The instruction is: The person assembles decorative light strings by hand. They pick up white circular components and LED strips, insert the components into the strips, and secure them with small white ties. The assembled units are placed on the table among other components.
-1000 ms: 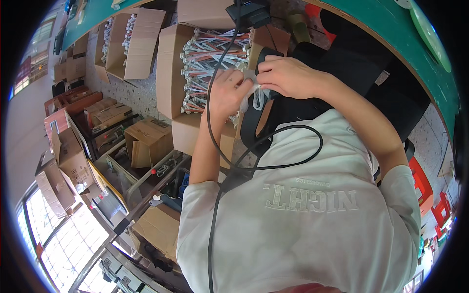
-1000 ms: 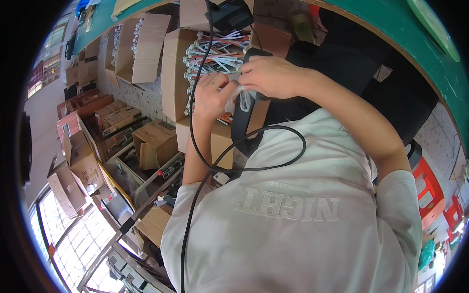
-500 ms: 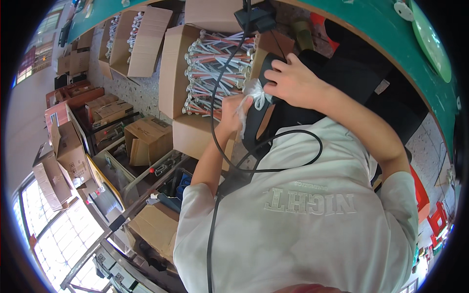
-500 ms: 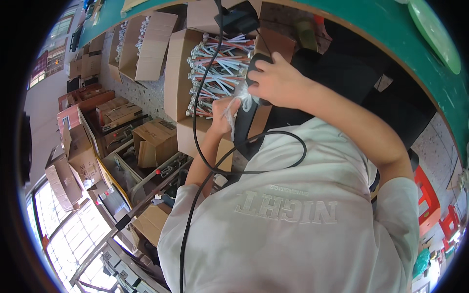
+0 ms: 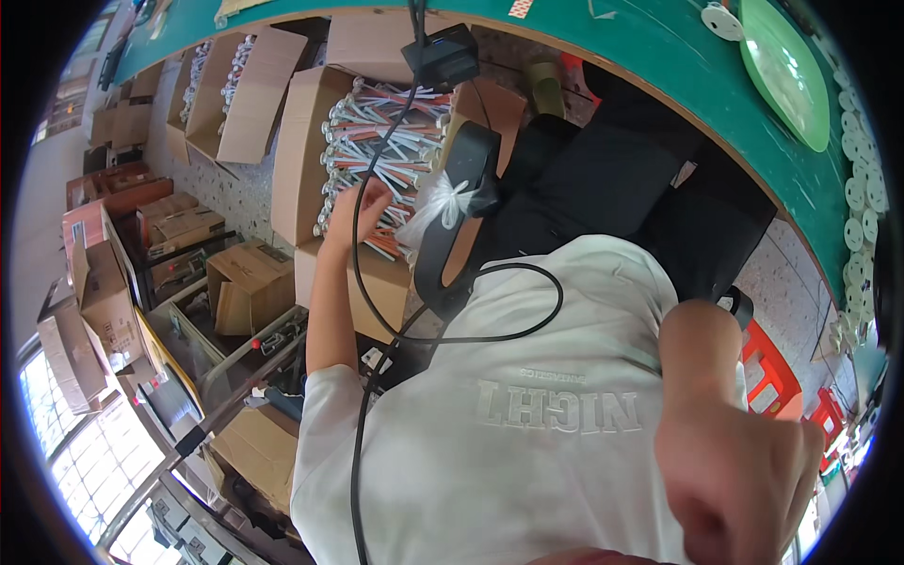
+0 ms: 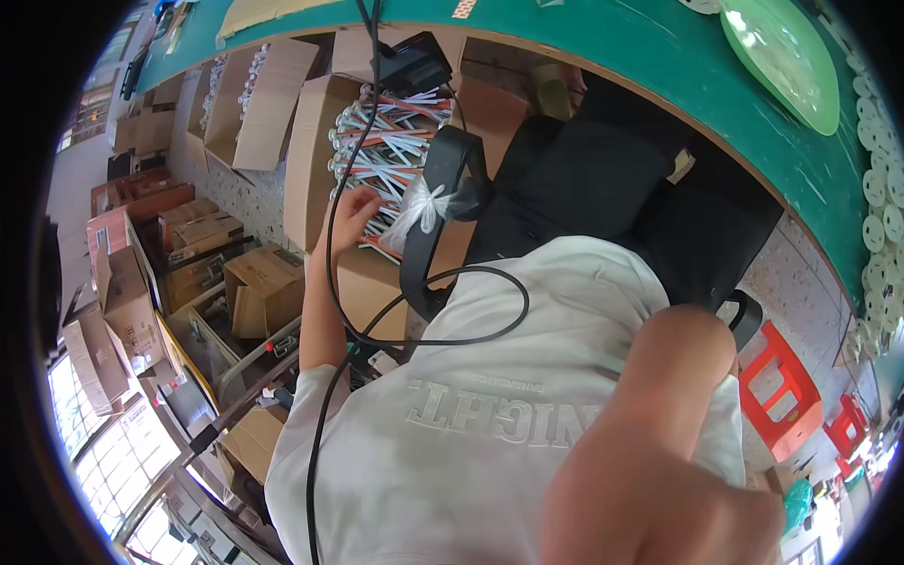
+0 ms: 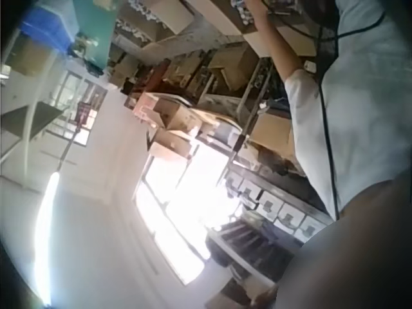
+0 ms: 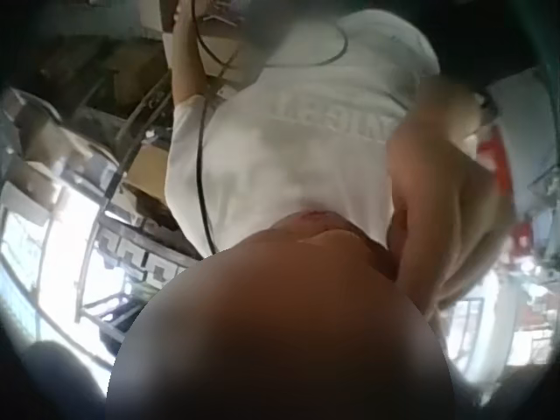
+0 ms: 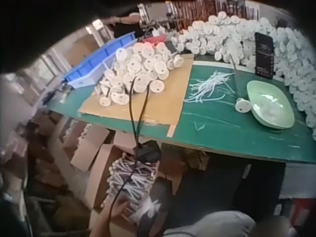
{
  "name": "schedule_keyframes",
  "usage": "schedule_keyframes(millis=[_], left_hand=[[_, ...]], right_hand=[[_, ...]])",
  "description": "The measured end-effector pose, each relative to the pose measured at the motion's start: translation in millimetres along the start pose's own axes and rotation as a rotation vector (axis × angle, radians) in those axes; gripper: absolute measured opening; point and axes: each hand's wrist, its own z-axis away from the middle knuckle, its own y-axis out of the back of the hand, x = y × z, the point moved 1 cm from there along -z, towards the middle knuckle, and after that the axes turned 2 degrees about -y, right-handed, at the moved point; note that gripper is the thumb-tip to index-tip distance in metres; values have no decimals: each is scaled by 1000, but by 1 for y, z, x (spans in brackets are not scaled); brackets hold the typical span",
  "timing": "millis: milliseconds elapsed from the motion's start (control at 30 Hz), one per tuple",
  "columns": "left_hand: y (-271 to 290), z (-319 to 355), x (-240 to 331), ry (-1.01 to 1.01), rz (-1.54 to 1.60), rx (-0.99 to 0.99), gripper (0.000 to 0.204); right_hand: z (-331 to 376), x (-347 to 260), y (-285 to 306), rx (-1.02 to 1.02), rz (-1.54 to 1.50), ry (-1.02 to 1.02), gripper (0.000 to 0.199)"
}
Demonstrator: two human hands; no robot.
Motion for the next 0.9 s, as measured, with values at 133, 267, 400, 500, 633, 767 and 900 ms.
schedule_keyframes(millis=[133, 267, 400, 500, 633, 767, 900], left_hand=[[-8, -15, 44, -81, 98, 72, 16], [11, -54, 70, -303, 349, 445, 11], [75, -85, 152, -540, 453, 979, 13], [98, -111, 233, -598, 350, 784, 16], [100, -150, 279, -624, -103, 769, 27], [100, -152, 291, -599, -190, 757, 24], [94, -150, 291, -741, -98, 851, 21]], right_hand=[[-14, -1, -14, 25, -51, -146, 27], [-34, 36, 6, -282, -60, 390, 29], [-12, 24, -6, -163, 83, 412, 30], [-7, 33, -12, -108, 135, 633, 30], [-17, 27, -7, -269, 87, 552, 33], [-28, 33, -10, -181, 94, 601, 36], [-25, 27, -13, -153, 154, 606, 38]])
